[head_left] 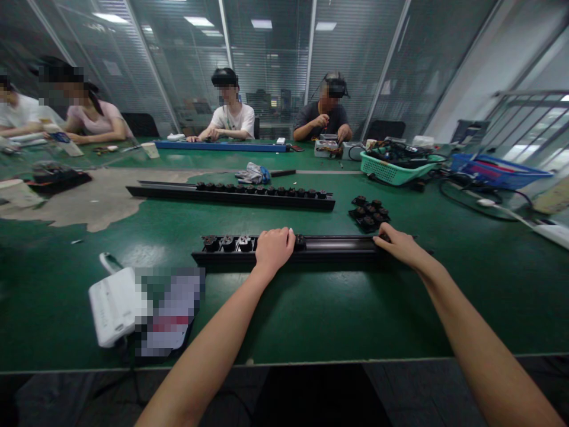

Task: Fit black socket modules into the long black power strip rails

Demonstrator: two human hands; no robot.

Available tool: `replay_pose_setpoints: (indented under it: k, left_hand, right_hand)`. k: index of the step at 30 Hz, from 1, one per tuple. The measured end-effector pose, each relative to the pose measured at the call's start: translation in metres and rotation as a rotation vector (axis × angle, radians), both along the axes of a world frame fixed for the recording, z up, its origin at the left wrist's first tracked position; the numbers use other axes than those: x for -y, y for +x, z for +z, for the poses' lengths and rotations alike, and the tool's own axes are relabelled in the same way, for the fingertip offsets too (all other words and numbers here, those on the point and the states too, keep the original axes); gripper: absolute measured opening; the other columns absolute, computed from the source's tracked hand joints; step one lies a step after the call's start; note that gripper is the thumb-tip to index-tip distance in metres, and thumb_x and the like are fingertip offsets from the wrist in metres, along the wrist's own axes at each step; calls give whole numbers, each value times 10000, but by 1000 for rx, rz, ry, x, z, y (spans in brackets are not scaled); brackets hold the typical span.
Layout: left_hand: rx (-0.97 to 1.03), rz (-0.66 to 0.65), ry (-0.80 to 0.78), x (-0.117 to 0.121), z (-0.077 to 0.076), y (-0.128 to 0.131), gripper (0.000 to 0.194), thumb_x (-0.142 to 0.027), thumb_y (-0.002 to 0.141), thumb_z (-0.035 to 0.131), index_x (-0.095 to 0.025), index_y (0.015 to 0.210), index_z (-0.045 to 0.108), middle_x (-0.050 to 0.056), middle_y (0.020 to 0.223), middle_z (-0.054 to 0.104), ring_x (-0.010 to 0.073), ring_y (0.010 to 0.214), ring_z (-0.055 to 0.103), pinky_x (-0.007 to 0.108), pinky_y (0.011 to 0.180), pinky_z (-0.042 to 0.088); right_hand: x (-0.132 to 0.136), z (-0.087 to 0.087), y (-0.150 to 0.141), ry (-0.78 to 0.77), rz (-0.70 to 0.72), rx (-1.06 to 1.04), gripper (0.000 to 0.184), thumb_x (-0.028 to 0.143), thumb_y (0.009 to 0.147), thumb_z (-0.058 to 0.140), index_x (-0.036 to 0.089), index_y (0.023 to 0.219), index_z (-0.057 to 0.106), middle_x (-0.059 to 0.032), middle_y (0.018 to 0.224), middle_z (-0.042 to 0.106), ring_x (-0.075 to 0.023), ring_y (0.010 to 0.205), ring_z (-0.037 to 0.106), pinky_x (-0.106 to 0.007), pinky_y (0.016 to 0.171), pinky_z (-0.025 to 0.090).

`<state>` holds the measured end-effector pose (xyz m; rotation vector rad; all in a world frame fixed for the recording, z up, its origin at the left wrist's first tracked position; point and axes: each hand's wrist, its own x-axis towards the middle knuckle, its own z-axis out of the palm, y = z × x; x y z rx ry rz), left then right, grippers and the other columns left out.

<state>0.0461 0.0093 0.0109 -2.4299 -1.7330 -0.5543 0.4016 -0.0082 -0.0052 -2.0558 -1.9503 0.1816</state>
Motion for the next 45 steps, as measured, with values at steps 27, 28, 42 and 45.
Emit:
replay_pose_setpoints:
  k: [27,28,42,45]
  left_hand:
    - [-15,13,-1,-2,-1,0,479,-379,1016,251,-173,893,665,110,919,728,229,834,668,331,757,409]
    - [-15,11,4,-2,-1,0,479,-379,1017,252,-174,888,665,108,914,728,229,830,668,331,755,408]
    - [-21,9,36,-2,-4,0,484,-373,1019,241,-170,864,651,101,858,712,227,785,656,330,727,392]
    - [-25,12,27,-2,-4,0,489,-383,1021,234,-169,876,650,104,867,713,222,796,655,327,735,393]
  right_hand:
    - [16,-31,-9,420,-104,-111,380,568,844,508,203,930,572,-67,884,660,-231,837,598,-385,854,378]
    - [16,-32,-8,427,-100,-102,376,563,850,503,202,929,574,-69,891,661,-231,847,596,-387,863,368]
    - [16,-34,5,436,-160,-29,385,553,871,476,195,937,603,-80,915,678,-249,874,594,-397,866,318]
    - [16,-34,4,436,-171,-53,390,562,861,485,199,934,607,-74,915,680,-253,896,599,-402,881,315]
